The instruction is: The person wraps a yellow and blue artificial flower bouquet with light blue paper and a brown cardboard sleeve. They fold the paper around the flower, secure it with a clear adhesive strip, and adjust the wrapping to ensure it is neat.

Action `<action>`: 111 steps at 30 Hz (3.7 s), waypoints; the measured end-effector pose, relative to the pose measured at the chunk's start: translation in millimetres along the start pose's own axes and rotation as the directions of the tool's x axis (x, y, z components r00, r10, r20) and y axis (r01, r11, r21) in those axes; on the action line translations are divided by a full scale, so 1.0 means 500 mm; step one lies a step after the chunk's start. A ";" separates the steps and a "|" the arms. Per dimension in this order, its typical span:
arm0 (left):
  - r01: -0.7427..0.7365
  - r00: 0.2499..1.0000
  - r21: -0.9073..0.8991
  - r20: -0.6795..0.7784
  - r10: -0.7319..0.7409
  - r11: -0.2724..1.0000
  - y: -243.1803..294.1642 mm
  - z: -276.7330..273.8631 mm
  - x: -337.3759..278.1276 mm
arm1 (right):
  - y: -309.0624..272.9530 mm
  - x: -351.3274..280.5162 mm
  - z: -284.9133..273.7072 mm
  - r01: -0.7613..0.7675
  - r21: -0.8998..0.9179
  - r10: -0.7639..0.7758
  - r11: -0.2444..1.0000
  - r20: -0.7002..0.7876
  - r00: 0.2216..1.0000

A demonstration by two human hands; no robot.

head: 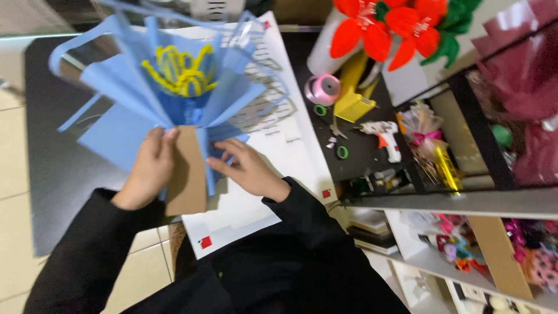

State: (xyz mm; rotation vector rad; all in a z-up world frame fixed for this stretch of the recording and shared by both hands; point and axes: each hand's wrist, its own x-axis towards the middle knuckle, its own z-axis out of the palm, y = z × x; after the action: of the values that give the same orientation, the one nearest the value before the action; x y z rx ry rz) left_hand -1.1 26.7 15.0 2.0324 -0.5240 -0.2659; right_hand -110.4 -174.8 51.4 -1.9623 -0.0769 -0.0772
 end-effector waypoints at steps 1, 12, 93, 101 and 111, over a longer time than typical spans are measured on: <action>-0.011 1.000 -0.007 0.021 0.011 1.000 0.026 -0.003 0.001 | -0.006 -0.021 -0.035 -0.012 -0.007 0.012 1.000 -0.020 1.000; 0.388 0.909 -0.091 0.202 -0.365 0.917 -0.003 -0.013 0.026 | 0.222 -0.096 -0.566 -0.554 -0.217 0.239 0.804 -0.734 0.635; 0.239 0.957 -0.035 0.179 -0.229 0.970 -0.021 0.022 0.029 | -0.097 0.188 -0.007 0.606 -0.439 -0.250 0.664 0.633 0.733; 0.258 0.946 -0.060 0.218 -0.239 0.964 -0.011 0.017 0.032 | -0.088 0.241 -0.002 0.678 -0.543 -0.153 0.496 0.714 0.683; 0.370 0.910 -0.156 0.259 -0.323 0.916 0.026 0.003 0.023 | -0.072 0.251 -0.003 0.711 -0.523 -0.154 0.471 0.745 0.650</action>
State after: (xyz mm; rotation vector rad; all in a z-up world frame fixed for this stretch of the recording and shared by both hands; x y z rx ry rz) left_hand 5.2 14.6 25.8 1.8954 -0.2539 -0.7485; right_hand 11.2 -160.4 96.4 -2.7415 -1.2534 0.2238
